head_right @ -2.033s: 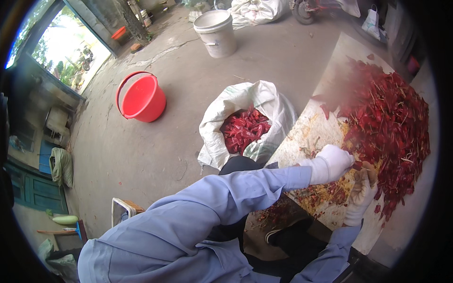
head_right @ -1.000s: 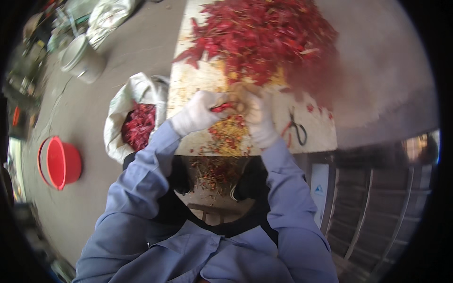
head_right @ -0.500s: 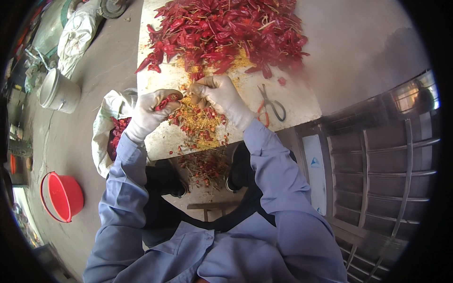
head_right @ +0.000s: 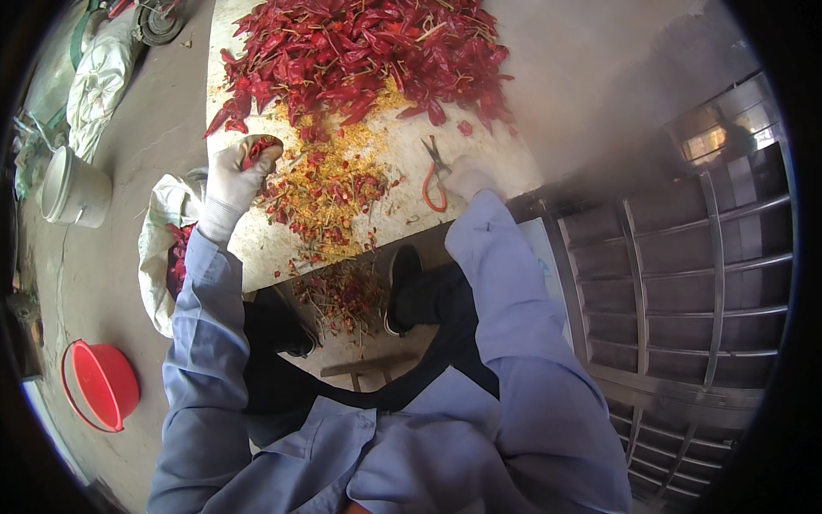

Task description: The person sits at a table and repeatedly picks up dried red chilies, removes the stems by hand, and places the de-stemmed chilies into a sack. The stems are discarded onto the table surface.

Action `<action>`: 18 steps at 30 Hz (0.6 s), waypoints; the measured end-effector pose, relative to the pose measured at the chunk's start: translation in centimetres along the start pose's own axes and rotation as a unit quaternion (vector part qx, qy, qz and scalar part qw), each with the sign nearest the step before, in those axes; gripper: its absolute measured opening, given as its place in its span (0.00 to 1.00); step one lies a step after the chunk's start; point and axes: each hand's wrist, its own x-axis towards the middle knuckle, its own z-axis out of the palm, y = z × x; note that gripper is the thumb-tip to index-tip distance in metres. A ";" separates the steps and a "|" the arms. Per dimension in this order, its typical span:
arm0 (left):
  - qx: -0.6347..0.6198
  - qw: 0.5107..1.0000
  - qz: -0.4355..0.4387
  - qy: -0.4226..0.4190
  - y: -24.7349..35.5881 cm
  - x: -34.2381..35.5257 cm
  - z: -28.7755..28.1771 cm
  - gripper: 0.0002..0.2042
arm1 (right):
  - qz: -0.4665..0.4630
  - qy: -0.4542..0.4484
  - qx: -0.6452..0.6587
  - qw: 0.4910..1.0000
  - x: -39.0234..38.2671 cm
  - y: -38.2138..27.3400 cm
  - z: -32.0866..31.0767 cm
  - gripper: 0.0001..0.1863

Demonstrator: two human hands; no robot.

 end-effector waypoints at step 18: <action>0.096 0.993 0.059 -0.015 -1.5 0.4 0.9 0.08 | -0.070 -0.067 0.169 0.981 0.1 -2.1 0.6 0.16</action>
